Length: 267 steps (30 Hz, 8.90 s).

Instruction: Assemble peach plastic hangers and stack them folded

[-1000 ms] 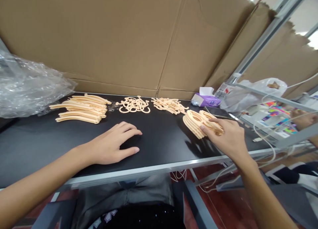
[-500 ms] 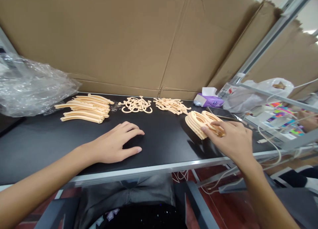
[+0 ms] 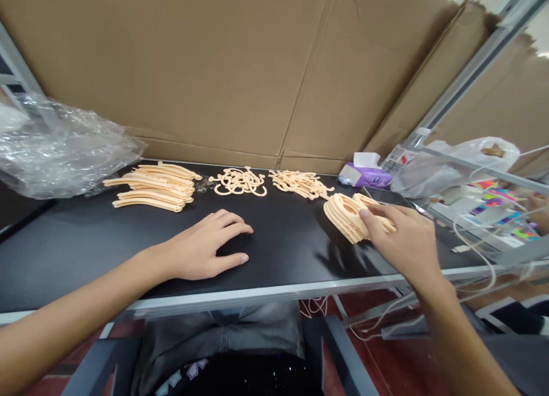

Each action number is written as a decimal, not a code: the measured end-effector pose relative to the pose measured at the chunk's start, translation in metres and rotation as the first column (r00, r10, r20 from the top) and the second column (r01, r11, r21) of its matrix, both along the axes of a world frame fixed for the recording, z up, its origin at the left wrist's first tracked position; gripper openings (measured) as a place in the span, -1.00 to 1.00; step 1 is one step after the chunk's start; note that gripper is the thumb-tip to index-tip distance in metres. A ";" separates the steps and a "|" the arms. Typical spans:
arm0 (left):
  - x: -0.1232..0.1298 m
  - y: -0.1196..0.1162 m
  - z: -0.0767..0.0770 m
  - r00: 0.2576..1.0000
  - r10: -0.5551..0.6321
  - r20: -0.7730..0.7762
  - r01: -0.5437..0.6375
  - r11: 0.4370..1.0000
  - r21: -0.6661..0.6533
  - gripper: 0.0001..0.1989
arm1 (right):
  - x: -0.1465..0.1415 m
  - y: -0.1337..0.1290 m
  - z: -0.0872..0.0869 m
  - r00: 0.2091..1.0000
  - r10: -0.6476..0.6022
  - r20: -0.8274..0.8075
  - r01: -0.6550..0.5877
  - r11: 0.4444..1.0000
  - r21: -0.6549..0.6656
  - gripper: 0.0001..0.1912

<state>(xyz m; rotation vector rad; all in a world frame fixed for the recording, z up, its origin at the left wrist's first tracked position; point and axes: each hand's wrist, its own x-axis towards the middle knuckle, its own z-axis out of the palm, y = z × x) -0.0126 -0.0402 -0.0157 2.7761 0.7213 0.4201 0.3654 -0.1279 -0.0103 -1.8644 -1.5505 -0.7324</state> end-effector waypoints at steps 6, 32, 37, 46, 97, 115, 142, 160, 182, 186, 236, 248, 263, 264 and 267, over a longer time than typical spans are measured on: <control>0.002 0.003 -0.001 0.999 0.024 0.035 -0.026 0.998 0.055 -0.62 | -0.095 0.044 0.026 0.907 0.419 -0.043 -0.421 0.896 -0.141 -0.67; -0.064 0.046 0.026 0.812 0.581 -0.059 -0.538 0.783 0.310 -0.64 | -0.123 0.152 -0.027 0.777 0.602 -0.184 -0.627 0.718 -0.301 -0.80; -0.058 0.045 0.021 0.839 0.544 0.004 -0.525 0.808 0.267 -0.67 | -0.123 0.151 -0.019 0.762 0.619 -0.192 -0.648 0.728 -0.225 -0.76; -0.058 0.042 0.025 0.785 0.619 -0.021 -0.594 0.761 0.259 -0.77 | -0.136 0.137 -0.005 0.640 0.640 -0.425 -0.703 0.711 0.013 -0.74; -0.008 0.033 -0.003 0.797 0.381 0.469 -0.146 0.874 -0.463 -0.82 | -0.161 0.112 -0.007 0.479 0.862 -0.166 -0.840 0.396 -0.370 -0.79; -0.010 0.035 -0.005 0.876 0.335 0.347 -0.245 0.929 -0.278 -0.86 | -0.160 0.110 -0.002 0.570 0.786 -0.242 -0.773 0.413 -0.481 -0.76; -0.011 0.042 -0.008 0.842 0.467 0.271 -0.409 0.879 -0.244 -0.78 | -0.155 0.100 0.021 0.581 0.600 -0.549 -0.811 0.366 -0.458 -0.62; 0.002 0.038 -0.005 0.831 0.354 0.429 -0.242 0.924 -0.295 -0.82 | -0.155 0.097 0.023 0.627 0.678 -0.383 -0.756 0.412 -0.508 -0.63; 0.001 0.031 -0.004 0.839 0.309 0.448 -0.277 0.951 -0.136 -0.82 | -0.155 0.095 0.020 0.648 0.682 -0.339 -0.729 0.426 -0.536 -0.66; 0.001 0.029 0.000 0.868 0.242 0.434 -0.272 0.962 0.008 -0.81 | -0.156 0.096 0.020 0.646 0.682 -0.343 -0.732 0.425 -0.533 -0.66; -0.007 0.036 0.009 0.987 -0.135 0.088 0.100 0.942 0.322 -0.73 | -0.162 0.089 0.025 0.690 0.685 -0.234 -0.614 0.383 -0.690 -0.63; -0.004 0.031 0.001 0.990 -0.100 0.103 0.036 0.867 0.498 -0.75 | -0.157 0.093 0.023 0.685 0.680 -0.261 -0.640 0.390 -0.663 -0.56; -0.001 0.032 -0.002 0.951 -0.155 0.269 0.006 0.877 0.481 -0.85 | -0.152 0.094 0.024 0.570 0.731 -0.376 -0.759 0.292 -0.582 -0.68; -0.001 0.032 -0.002 0.950 -0.144 0.277 -0.004 0.880 0.474 -0.85 | -0.152 0.094 0.024 0.573 0.730 -0.373 -0.757 0.297 -0.582 -0.67; 0.000 0.032 0.000 0.939 -0.091 0.333 -0.058 0.909 0.414 -0.85 | -0.152 0.093 0.026 0.619 0.716 -0.324 -0.725 0.362 -0.586 -0.60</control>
